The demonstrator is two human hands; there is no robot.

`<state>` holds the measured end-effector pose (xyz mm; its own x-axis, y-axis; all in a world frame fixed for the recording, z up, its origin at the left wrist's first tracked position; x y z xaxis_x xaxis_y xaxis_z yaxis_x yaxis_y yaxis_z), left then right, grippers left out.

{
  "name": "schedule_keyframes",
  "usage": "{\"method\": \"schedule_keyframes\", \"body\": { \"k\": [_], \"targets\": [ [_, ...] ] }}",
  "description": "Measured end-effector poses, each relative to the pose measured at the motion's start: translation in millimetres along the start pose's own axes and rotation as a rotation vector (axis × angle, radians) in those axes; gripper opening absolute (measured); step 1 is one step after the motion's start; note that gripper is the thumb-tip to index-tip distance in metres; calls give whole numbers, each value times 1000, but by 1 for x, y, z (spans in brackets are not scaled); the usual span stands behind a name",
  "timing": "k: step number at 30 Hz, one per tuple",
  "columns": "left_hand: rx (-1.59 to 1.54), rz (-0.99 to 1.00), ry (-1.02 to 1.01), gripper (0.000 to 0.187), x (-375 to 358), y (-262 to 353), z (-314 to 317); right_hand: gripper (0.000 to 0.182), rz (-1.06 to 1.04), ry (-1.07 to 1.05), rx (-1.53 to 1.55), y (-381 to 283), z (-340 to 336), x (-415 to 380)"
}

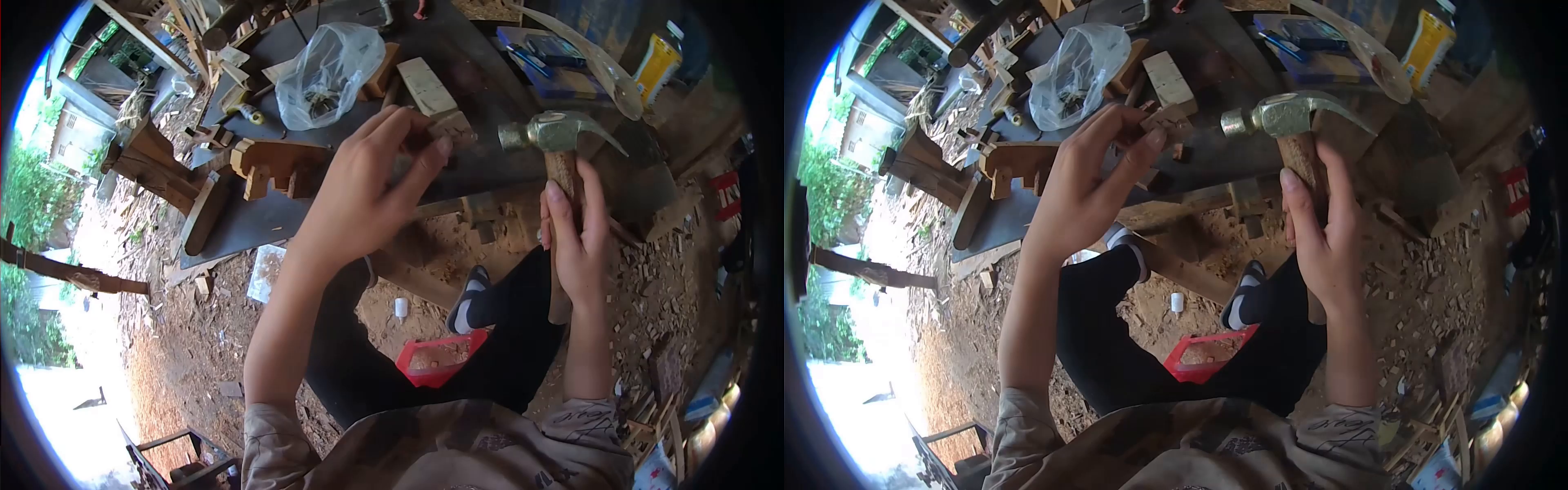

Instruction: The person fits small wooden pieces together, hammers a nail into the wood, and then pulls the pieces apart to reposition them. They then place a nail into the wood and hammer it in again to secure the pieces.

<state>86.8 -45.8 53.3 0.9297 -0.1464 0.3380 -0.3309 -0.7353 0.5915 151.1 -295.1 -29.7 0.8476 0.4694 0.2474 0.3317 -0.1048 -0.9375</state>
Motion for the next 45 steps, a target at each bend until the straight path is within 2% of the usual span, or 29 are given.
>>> {"method": "schedule_keyframes", "body": {
  "k": [4, 7, 8, 11, 12, 15, 18, 21, 25, 29, 32, 35, 36, 38, 40, 42, 45],
  "targets": [
    [87, -54, -8, 30, -5, -5, -1, 47, 22, -20, 70, 14, 11, 5],
    [217, -5, -27, 28, 4, -2, 18, 49, 18, 28, 91, 12, 15, 5],
    [236, -3, -50, 22, 9, 2, 26, 50, 7, 36, 83, 10, 13, 4],
    [373, 100, -7, 20, 24, 3, 52, 50, -15, 69, 45, 3, 2, 1],
    [497, 124, 5, 19, 25, 2, 59, 51, -17, 84, 29, 2, -3, 0],
    [570, 103, 72, 18, 28, -1, 61, 51, -18, 132, -109, -5, -18, -5],
    [508, 55, 168, 22, 27, -5, 60, 52, -99, 153, -229, -7, -27, -12],
    [332, 193, 127, 30, 23, -9, 57, 52, -164, 132, -338, -9, -32, -16],
    [286, 197, 35, 33, 17, -12, 53, 50, -209, 109, -485, -21, -32, -18],
    [248, 219, 31, 29, 21, -18, 51, 42, -336, -45, -834, -47, -29, -5],
    [246, 247, 51, 28, 21, -19, 51, 45, -337, 100, -863, -61, -40, -3],
    [252, 259, 76, 28, 19, -19, 52, 50, -358, 177, -715, -68, -60, -2],
    [255, 264, 87, 28, 19, -19, 51, 50, -370, 163, -562, -67, -60, -2],
    [262, 276, 81, 28, 20, -19, 51, 50, -390, 75, -619, -70, -55, 1],
    [268, 288, 72, 29, 20, -18, 51, 50, -397, -80, -1033, -73, -37, 5],
    [280, 294, 61, 29, 20, -18, 51, 52, -229, -160, -1077, -76, -26, 6],
    [285, 282, 56, 30, 18, -18, 50, 53, -553, -32, -1157, -90, -31, 5]
  ]
}}
Point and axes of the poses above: each hand's wrist, its own x-axis towards the middle knuckle, its own z-axis out of the palm, y = z × x, the point moved 5 cm from there along x, towards the middle knuckle, and after that the axes turned 12 degrees about -y, right-handed, at the moved point
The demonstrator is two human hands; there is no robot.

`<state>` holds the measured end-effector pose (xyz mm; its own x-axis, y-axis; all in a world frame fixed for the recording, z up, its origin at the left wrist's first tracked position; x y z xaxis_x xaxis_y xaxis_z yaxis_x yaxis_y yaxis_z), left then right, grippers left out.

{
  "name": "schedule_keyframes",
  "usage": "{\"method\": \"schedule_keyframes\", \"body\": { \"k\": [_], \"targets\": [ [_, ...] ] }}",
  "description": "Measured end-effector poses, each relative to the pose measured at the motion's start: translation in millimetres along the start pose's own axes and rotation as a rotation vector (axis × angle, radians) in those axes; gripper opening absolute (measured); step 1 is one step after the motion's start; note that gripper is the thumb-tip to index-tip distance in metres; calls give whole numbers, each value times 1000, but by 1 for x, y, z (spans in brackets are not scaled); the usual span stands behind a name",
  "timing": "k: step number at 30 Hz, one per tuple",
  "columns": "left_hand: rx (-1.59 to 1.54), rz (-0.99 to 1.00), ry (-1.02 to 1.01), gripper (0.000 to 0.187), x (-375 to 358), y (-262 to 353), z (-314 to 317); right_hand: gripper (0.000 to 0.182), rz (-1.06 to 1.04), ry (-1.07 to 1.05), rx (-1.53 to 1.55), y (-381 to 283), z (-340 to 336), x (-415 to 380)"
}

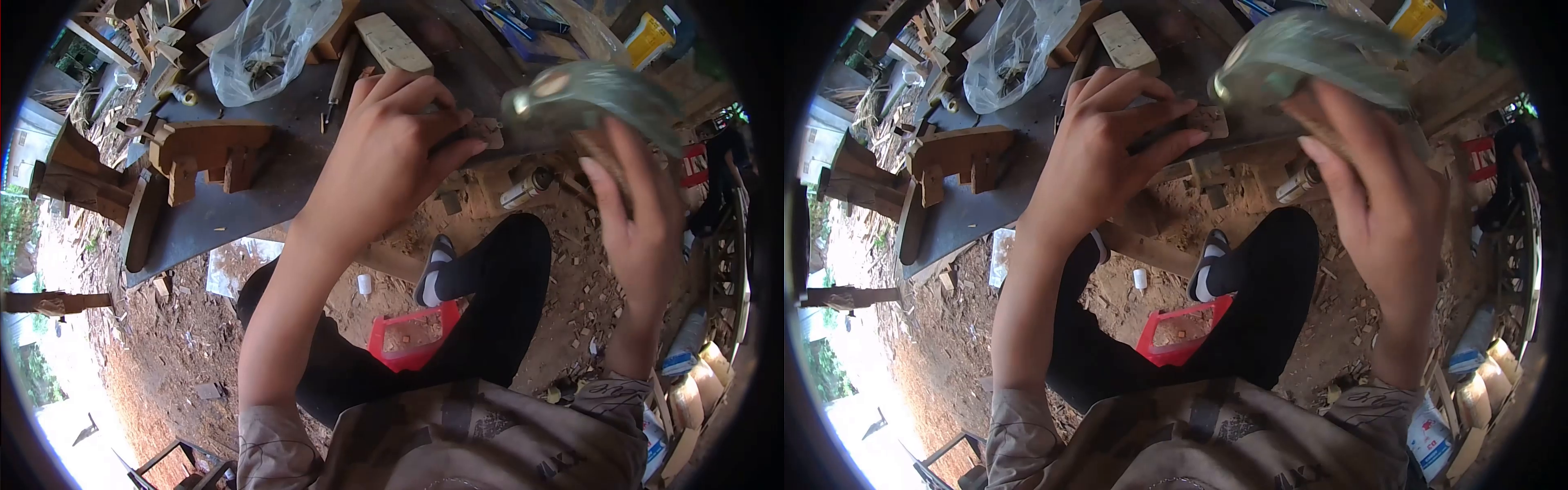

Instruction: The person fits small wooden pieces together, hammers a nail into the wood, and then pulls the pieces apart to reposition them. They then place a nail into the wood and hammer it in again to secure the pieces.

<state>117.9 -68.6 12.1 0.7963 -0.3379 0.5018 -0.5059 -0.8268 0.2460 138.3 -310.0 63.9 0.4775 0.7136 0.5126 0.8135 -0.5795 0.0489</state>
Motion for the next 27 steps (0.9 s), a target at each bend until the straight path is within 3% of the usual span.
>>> {"method": "schedule_keyframes", "body": {
  "k": [6, 9, 15, 18, 24, 27],
  "targets": [
    [-13, -4, 26, 29, -2, -1, 1, 46, 157, 276, 330, 24, 2, -30],
    [-12, 13, 15, 28, -1, 1, -1, 46, 120, -157, 34, -3, 11, -5],
    [-22, -4, 33, 28, -3, -1, 2, 48, 40, 70, 24, 0, -7, -3],
    [10, -10, 44, 30, -4, 1, 2, 53, 246, 37, 169, 13, -11, -20],
    [-114, -35, -16, 29, -3, 0, -3, 54, 330, 127, 453, 13, 16, -34],
    [-497, -157, 18, 30, -10, -5, -23, 51, 479, 145, 700, 4, 34, -46]
  ]
}}
Point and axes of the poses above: each hand's wrist, its own x-axis towards the middle knuckle, its own z-axis out of the palm, y = z × x, the point moved 5 cm from there along x, towards the middle knuckle, and after that the axes turned 12 degrees about -y, right-handed, at the moved point
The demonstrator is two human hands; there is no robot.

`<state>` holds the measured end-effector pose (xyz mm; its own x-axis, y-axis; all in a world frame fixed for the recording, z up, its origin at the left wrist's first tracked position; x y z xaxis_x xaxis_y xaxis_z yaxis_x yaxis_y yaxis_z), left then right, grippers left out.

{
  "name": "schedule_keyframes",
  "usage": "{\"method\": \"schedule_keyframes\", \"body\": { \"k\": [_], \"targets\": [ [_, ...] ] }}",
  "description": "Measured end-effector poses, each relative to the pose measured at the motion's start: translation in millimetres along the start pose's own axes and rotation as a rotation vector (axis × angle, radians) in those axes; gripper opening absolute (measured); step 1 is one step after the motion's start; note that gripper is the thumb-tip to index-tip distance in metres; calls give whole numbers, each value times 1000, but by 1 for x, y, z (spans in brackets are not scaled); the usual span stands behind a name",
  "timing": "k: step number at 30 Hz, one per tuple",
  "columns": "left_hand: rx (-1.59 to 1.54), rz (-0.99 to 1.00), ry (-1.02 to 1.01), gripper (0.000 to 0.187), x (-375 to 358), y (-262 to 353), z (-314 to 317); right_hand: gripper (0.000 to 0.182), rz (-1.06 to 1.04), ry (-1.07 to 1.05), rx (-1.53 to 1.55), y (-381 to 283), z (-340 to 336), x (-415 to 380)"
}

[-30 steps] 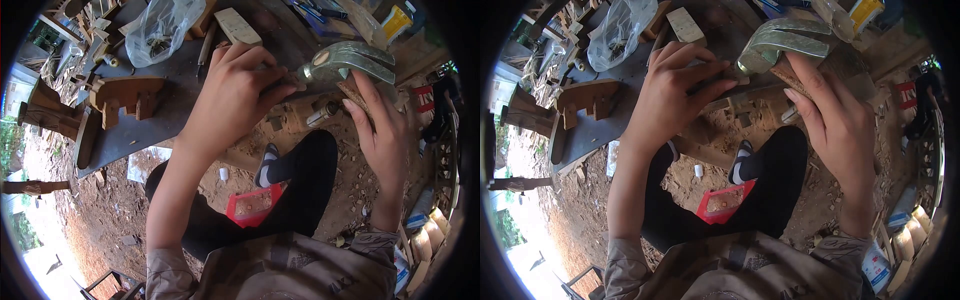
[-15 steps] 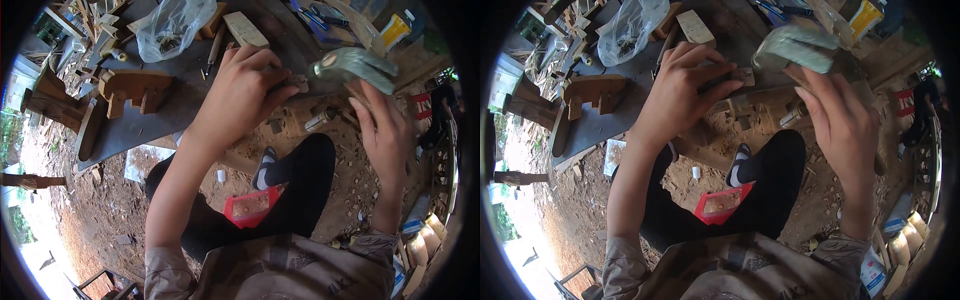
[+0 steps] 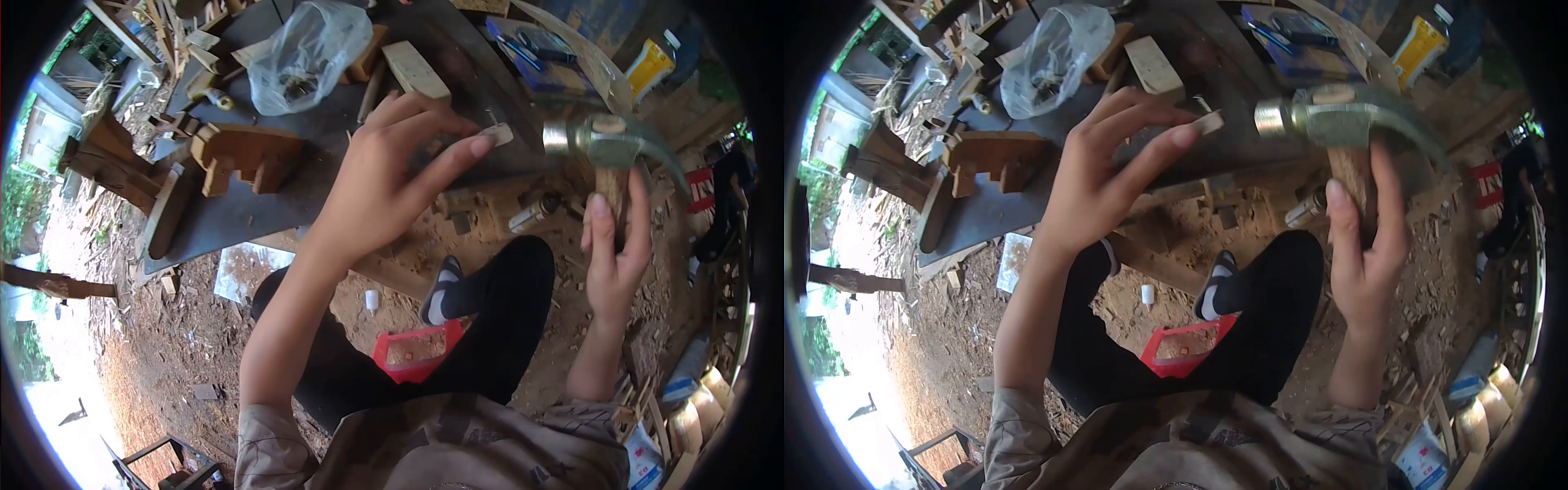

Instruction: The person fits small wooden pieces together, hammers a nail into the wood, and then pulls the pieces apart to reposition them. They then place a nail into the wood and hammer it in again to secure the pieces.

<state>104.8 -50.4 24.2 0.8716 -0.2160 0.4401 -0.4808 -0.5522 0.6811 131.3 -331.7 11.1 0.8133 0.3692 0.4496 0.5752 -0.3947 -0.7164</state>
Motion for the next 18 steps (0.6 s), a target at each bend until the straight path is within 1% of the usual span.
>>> {"method": "schedule_keyframes", "body": {
  "k": [3, 4, 7, 10, 11, 13, 16, 18],
  "targets": [
    [-336, -125, 104, 35, -18, 9, -21, 50, 49, -34, 128, 13, 13, -10],
    [-397, -166, 89, 36, -25, 13, -27, 50, 58, -24, 198, 18, 21, -12],
    [-517, -240, 139, 37, -44, 12, -38, 50, 132, -52, 246, 28, 35, -15],
    [-505, -303, 128, 36, -59, 18, -48, 51, 146, -93, 256, 33, 45, -15],
    [-509, -297, 143, 35, -63, 20, -50, 52, 143, -99, 262, 34, 47, -15],
    [-517, -281, 179, 34, -74, 26, -53, 52, 159, -107, 269, 34, 51, -16],
    [-401, -289, 231, 34, -104, 33, -69, 52, 154, -122, 249, 36, 54, -16],
    [-414, -316, 314, 37, -126, 30, -83, 53, 142, -123, 237, 40, 54, -16]
  ]
}}
Point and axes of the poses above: each hand's wrist, its own x-axis towards the middle knuckle, its own z-axis out of the palm, y = z × x, the point moved 5 cm from there along x, towards the middle knuckle, and after that the axes turned 12 degrees about -y, right-handed, at the moved point
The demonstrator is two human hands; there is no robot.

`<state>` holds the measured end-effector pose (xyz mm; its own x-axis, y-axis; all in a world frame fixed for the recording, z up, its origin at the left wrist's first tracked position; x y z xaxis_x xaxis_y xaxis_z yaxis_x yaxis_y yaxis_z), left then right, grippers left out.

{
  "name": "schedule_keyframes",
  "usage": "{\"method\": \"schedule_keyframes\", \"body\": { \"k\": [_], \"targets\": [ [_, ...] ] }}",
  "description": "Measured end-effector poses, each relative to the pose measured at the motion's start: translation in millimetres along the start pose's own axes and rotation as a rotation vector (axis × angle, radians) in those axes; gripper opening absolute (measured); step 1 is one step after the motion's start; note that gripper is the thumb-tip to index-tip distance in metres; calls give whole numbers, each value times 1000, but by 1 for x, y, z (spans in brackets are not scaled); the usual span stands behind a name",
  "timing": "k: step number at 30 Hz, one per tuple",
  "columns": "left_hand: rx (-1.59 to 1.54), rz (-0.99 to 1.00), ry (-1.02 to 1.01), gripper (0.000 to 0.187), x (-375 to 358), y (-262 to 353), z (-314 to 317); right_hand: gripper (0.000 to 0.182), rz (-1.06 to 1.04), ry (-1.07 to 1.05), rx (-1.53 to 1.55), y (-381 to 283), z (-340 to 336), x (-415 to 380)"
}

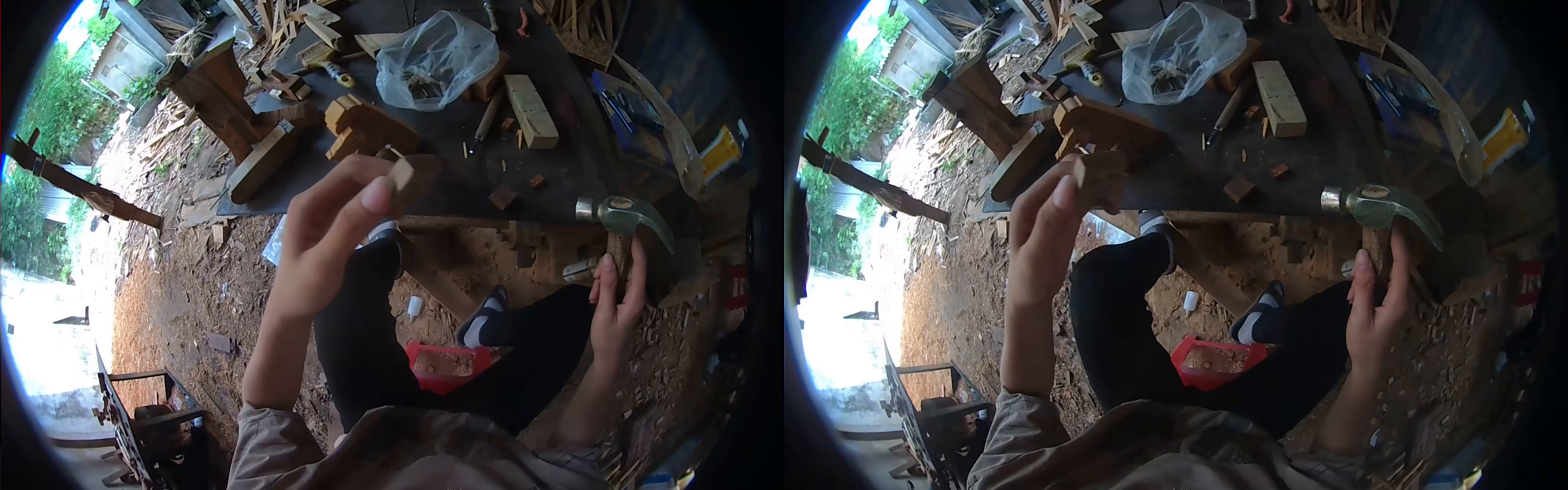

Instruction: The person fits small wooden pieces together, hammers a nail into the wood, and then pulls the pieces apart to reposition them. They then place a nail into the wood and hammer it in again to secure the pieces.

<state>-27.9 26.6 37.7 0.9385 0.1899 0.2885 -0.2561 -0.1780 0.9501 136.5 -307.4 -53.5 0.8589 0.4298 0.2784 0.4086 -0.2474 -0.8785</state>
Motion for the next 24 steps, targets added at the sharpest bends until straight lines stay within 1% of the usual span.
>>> {"method": "schedule_keyframes", "body": {
  "k": [3, 5, 8, 11, 14, 19, 22, 24],
  "targets": [
    [-15, 34, 146, 44, -15, 6, -25, 54, 11, 2, 13, 1, 3, 2],
    [8, 77, 253, 45, -24, 5, -45, 54, 26, -13, 8, -3, 7, 4],
    [243, 93, 418, 39, -30, 9, -70, 54, 52, -19, -25, -7, 15, 6],
    [350, 77, 532, 34, -19, 25, -61, 54, 68, -19, -43, -13, 19, 6],
    [401, 131, 519, 35, -3, 15, -67, 54, 77, -18, -28, -14, 21, 6],
    [421, 134, 525, 39, 12, -1, -74, 53, 65, -29, 26, -10, 22, 7],
    [404, 155, 493, 41, 13, -3, -73, 52, 67, -35, 41, -3, 21, 6],
    [296, 179, 442, 39, 14, -1, -73, 52, 87, -29, 50, -4, 22, 6]
  ]
}}
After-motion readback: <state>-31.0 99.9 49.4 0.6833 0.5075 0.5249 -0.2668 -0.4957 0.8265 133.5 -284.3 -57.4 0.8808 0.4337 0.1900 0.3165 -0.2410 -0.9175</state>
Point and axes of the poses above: each hand's wrist, its own x-axis towards the middle knuckle, its own z-axis out of the palm, y = z × x, the point moved 5 cm from there along x, towards the middle knuckle, and after that the axes turned 12 degrees about -y, right-handed, at the moved point
